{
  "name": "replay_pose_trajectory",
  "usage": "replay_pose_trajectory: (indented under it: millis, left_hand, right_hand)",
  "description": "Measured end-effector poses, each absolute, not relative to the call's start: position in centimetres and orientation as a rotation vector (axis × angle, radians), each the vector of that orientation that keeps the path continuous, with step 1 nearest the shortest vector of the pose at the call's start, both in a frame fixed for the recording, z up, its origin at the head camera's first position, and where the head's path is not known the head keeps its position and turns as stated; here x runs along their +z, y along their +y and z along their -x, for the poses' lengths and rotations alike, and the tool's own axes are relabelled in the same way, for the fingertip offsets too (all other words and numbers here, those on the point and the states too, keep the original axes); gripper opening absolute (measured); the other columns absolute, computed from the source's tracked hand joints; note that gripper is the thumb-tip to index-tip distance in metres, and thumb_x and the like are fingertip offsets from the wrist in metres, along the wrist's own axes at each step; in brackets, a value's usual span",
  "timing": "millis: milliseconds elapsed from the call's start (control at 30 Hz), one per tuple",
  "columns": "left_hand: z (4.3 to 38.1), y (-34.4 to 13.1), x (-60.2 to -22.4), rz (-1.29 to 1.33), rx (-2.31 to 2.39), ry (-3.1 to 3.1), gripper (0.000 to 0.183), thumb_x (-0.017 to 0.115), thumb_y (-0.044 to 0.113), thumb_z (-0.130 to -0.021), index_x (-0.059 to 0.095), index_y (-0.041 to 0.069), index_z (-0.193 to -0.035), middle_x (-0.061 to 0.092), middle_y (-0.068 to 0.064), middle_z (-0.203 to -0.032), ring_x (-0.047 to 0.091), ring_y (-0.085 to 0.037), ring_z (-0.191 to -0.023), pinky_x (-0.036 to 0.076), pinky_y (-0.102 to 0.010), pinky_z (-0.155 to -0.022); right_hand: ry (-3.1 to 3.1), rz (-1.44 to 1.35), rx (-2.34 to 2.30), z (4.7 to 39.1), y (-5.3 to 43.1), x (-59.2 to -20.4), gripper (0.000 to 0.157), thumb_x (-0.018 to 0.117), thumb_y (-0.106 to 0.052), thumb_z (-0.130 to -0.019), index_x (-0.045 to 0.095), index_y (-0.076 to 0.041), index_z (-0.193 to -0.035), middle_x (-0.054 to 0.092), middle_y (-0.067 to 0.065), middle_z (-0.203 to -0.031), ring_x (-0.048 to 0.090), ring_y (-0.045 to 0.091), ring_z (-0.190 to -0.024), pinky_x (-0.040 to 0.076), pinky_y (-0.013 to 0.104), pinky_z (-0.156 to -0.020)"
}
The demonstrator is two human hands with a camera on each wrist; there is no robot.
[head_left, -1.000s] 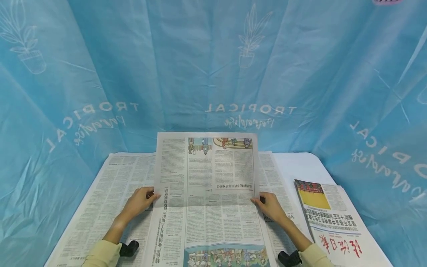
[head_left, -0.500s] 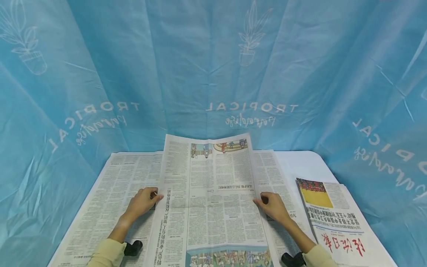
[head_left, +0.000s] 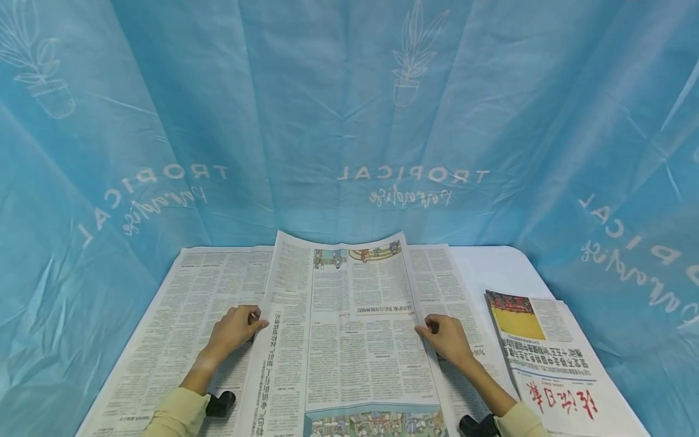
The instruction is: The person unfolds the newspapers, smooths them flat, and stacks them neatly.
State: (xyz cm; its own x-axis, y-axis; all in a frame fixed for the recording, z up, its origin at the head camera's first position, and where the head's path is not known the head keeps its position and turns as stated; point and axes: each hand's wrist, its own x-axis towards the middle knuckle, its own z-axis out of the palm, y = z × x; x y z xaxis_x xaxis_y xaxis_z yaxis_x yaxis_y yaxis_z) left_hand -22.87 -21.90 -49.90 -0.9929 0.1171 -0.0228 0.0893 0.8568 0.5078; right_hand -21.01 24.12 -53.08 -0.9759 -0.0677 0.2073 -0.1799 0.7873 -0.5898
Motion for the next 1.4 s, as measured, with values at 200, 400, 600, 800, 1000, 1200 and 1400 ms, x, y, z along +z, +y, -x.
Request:
replay_pose_trajectory:
  millis: [200, 400, 600, 800, 1000, 1200, 1400]
  left_hand:
    - [22.5, -21.6, -50.0, -0.121, 0.754, 3.025, 0.028, 0.075, 0.026, -0.085, 0.055, 0.013, -0.072, 0.045, 0.003, -0.052, 0.040, -0.012, -0.046, 0.030, -0.026, -0.043]
    - [22.4, -21.4, -49.9, -0.043, 0.716, 3.037, 0.033, 0.075, 0.028, -0.085, 0.053, 0.012, -0.067, 0.046, 0.001, -0.051, 0.040, -0.013, -0.044, 0.031, -0.026, -0.042]
    - [22.7, -20.9, -49.2, 0.012, 0.528, 3.028, 0.037, 0.073, 0.032, -0.087, 0.053, 0.009, -0.067, 0.048, -0.003, -0.056, 0.045, -0.017, -0.049, 0.034, -0.030, -0.047]
    - [22.8, -19.4, -48.4, -0.162, 0.198, 3.148, 0.037, 0.074, 0.026, -0.084, 0.060, -0.005, -0.098, 0.059, -0.014, -0.070, 0.060, -0.030, -0.061, 0.047, -0.046, -0.058]
    - [24.0, -15.5, -48.3, -0.620, 0.138, 3.147, 0.013, 0.069, 0.010, -0.088, 0.062, 0.007, -0.098, 0.063, -0.009, -0.082, 0.061, -0.027, -0.075, 0.048, -0.047, -0.069]
    - [25.9, -9.8, -48.1, -1.026, 0.462, 2.865, 0.008, 0.067, 0.022, -0.093, 0.063, 0.016, -0.089, 0.059, 0.003, -0.079, 0.051, -0.011, -0.067, 0.044, -0.035, -0.065]
    - [27.0, -4.5, -48.6, -1.113, 0.806, 2.551, 0.011, 0.060, 0.022, -0.098, 0.064, 0.013, -0.095, 0.054, 0.006, -0.070, 0.041, -0.004, -0.055, 0.035, -0.022, -0.054]
  right_hand:
    - [-2.846, -0.044, 1.349, 20.7, 24.3, -52.5, 0.019, 0.074, -0.021, -0.087, 0.069, -0.003, -0.080, 0.060, 0.000, -0.062, 0.043, 0.008, -0.049, 0.037, 0.023, -0.049]
    - [-2.879, 0.186, 1.952, 20.1, 26.0, -51.3, 0.040, 0.068, -0.034, -0.091, 0.070, 0.003, -0.107, 0.057, -0.002, -0.055, 0.030, 0.007, -0.039, 0.029, 0.022, -0.040]
    - [-2.875, 0.130, 2.233, 19.0, 27.5, -51.4, 0.057, 0.068, -0.027, -0.091, 0.055, 0.014, -0.128, 0.074, 0.010, -0.096, 0.033, 0.001, -0.039, 0.029, 0.017, -0.041]
    - [-2.857, 0.067, 2.313, 18.1, 27.5, -52.0, 0.029, 0.070, -0.022, -0.090, 0.057, -0.004, -0.072, 0.042, -0.010, -0.050, 0.031, 0.001, -0.037, 0.024, 0.018, -0.039]
    - [-2.859, -0.013, 2.234, 17.9, 27.4, -52.4, 0.034, 0.069, -0.020, -0.090, 0.049, -0.014, -0.064, 0.037, -0.011, -0.045, 0.031, 0.001, -0.036, 0.026, 0.018, -0.039]
    - [-2.833, -0.023, 2.203, 17.8, 27.0, -52.7, 0.045, 0.069, -0.020, -0.090, 0.037, -0.016, -0.058, 0.033, -0.012, -0.045, 0.030, 0.001, -0.036, 0.026, 0.017, -0.041]
    - [-2.832, 0.053, 2.169, 17.5, 26.4, -52.7, 0.039, 0.070, -0.020, -0.089, 0.046, -0.016, -0.059, 0.034, -0.013, -0.042, 0.028, 0.001, -0.035, 0.025, 0.018, -0.040]
